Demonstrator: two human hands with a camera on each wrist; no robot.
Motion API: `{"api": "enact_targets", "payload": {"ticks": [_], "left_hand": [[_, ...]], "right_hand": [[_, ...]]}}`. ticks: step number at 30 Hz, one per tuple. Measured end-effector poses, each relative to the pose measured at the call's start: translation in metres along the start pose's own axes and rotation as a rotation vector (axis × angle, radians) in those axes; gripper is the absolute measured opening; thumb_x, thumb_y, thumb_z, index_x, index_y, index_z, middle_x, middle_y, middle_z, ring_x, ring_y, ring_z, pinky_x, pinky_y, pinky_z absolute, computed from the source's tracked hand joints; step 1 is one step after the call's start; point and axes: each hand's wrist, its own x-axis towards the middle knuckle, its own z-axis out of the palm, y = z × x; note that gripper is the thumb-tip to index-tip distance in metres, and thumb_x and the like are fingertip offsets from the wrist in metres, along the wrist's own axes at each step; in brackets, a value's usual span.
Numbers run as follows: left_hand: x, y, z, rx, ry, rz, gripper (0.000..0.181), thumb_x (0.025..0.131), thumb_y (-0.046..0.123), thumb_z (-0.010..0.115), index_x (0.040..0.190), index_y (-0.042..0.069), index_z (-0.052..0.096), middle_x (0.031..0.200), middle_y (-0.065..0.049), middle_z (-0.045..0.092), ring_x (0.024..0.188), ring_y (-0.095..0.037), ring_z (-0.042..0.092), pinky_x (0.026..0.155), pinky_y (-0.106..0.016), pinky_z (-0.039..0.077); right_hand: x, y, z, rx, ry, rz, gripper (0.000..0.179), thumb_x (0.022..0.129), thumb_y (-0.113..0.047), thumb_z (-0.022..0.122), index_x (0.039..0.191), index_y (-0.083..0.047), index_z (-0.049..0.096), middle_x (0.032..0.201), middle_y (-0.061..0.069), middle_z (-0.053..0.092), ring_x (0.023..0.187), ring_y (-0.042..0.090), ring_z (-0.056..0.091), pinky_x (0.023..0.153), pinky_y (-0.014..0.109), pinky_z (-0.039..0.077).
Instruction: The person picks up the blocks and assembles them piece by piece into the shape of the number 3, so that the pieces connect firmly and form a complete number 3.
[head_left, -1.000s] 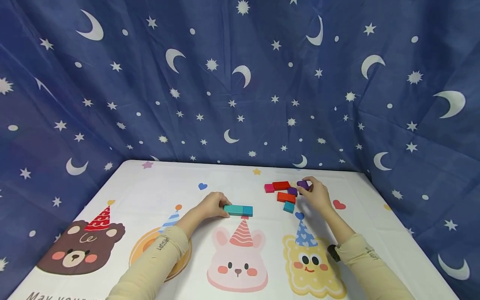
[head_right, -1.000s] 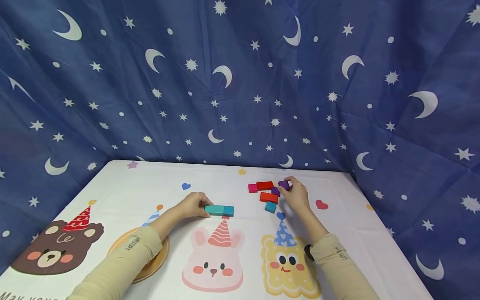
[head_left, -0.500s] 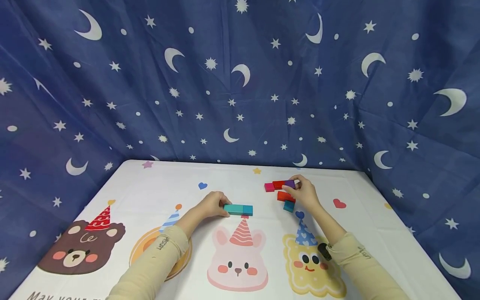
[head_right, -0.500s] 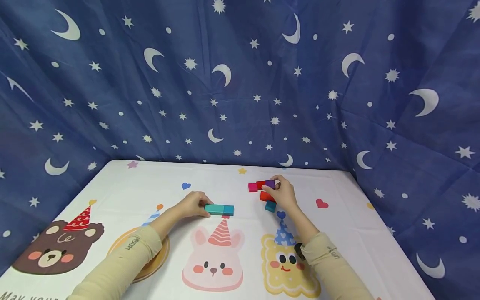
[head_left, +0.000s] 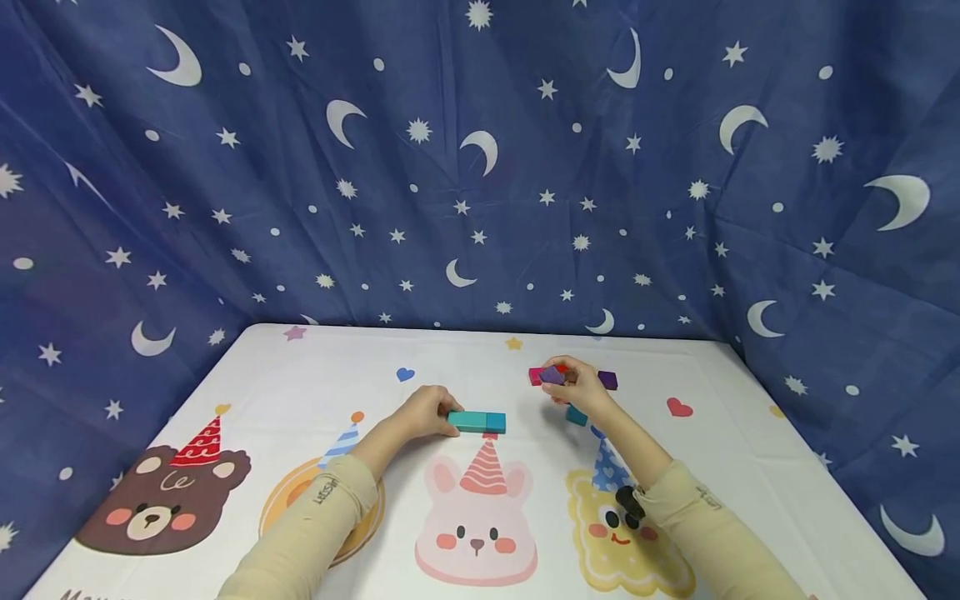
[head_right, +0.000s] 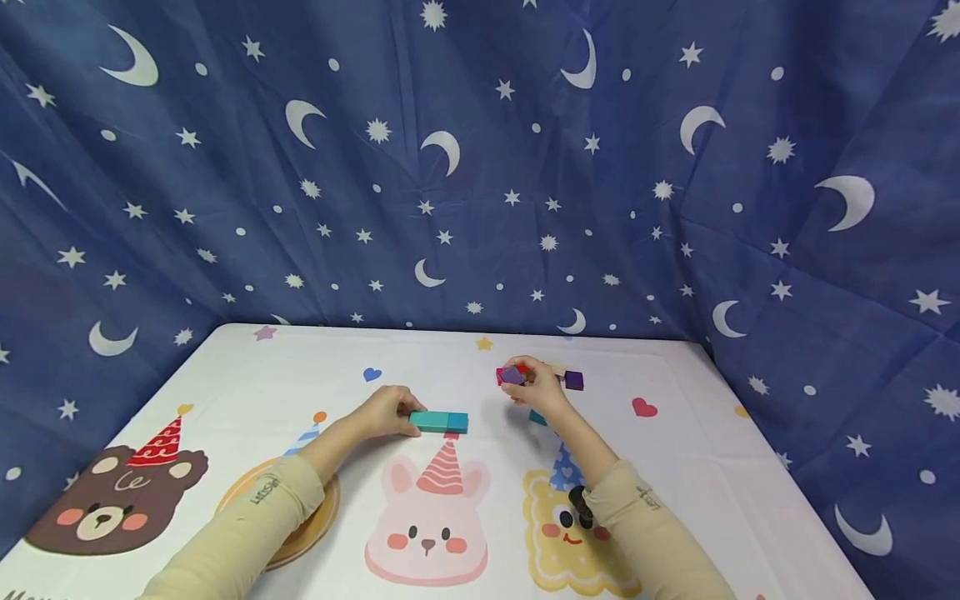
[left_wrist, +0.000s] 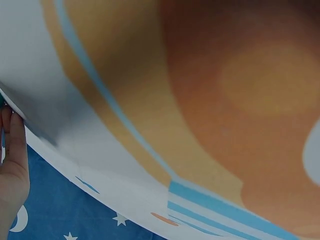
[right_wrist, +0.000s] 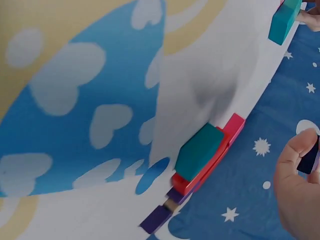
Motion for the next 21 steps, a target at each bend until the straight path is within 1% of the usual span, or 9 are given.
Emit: {"api": "enact_targets", "payload": {"ticks": [2,5,7,9,11,13,17,21], "left_hand": [[0.000,0.000,-0.001,0.000,0.000,-0.002,0.032,0.067,0.009,0.084,0.096,0.004,0.073,0.090,-0.005,0.069,0.074,-0.008,0.055,0.071,-0.023,0.049],[0.000,0.001,-0.001,0.001,0.001,-0.002,0.032,0.067,0.009,0.084,0.096,0.004,0.073,0.089,-0.004,0.069,0.074,-0.008,0.054,0.070,-0.022,0.049],[-0.001,0.001,0.000,0.000,-0.001,0.001,0.032,0.067,0.010,0.084,0.096,0.004,0.073,0.089,-0.004,0.069,0.073,-0.008,0.054,0.070,-0.022,0.048],[-0.001,0.000,0.000,0.001,-0.003,0.004,0.032,0.067,0.009,0.084,0.096,0.004,0.073,0.088,-0.004,0.069,0.073,-0.008,0.053,0.070,-0.022,0.048],[-0.001,0.000,0.000,-0.002,-0.004,0.006,0.032,0.067,0.009,0.083,0.097,0.004,0.073,0.088,-0.004,0.068,0.073,-0.008,0.053,0.070,-0.022,0.048],[-0.001,0.000,0.000,-0.006,-0.001,0.004,0.032,0.066,0.008,0.084,0.096,0.004,0.073,0.088,-0.004,0.068,0.073,-0.008,0.053,0.070,-0.022,0.048],[-0.002,0.001,0.000,0.001,0.009,0.005,0.032,0.066,0.008,0.084,0.096,0.003,0.073,0.087,-0.004,0.068,0.073,-0.009,0.054,0.070,-0.022,0.049],[-0.002,0.001,0.000,0.002,0.008,-0.003,0.032,0.066,0.008,0.084,0.096,0.004,0.073,0.087,-0.004,0.068,0.074,-0.009,0.055,0.071,-0.023,0.049]], "right_hand": [[0.001,-0.002,0.003,0.010,-0.013,0.000,0.039,0.087,-0.004,0.064,0.124,0.003,0.052,0.086,0.012,0.060,0.069,0.015,0.062,0.072,0.030,0.057],[0.002,-0.004,0.008,0.044,-0.041,-0.006,0.038,0.088,-0.003,0.063,0.124,0.005,0.051,0.096,0.019,0.062,0.073,0.016,0.065,0.075,0.033,0.057],[0.002,-0.004,0.011,0.073,-0.059,-0.006,0.038,0.089,-0.002,0.061,0.124,0.007,0.050,0.099,0.021,0.062,0.073,0.014,0.065,0.077,0.036,0.057],[0.003,-0.005,0.014,0.101,-0.065,0.003,0.037,0.091,0.000,0.058,0.125,0.009,0.049,0.095,0.019,0.063,0.069,0.010,0.064,0.077,0.037,0.057],[0.003,-0.007,0.017,0.132,-0.064,0.014,0.036,0.092,0.002,0.054,0.126,0.011,0.047,0.089,0.014,0.063,0.065,0.007,0.062,0.077,0.038,0.057],[0.004,-0.009,0.020,0.148,-0.057,0.031,0.034,0.092,0.003,0.053,0.125,0.011,0.046,0.084,0.008,0.062,0.063,0.006,0.062,0.076,0.037,0.057],[0.006,-0.013,0.025,0.123,-0.049,0.052,0.031,0.093,0.002,0.052,0.122,0.010,0.047,0.078,0.004,0.060,0.063,0.007,0.058,0.075,0.034,0.057],[0.009,-0.011,0.030,0.081,-0.019,0.072,0.027,0.091,0.001,0.056,0.117,0.008,0.049,0.080,0.006,0.058,0.063,0.010,0.055,0.072,0.030,0.057]]}}
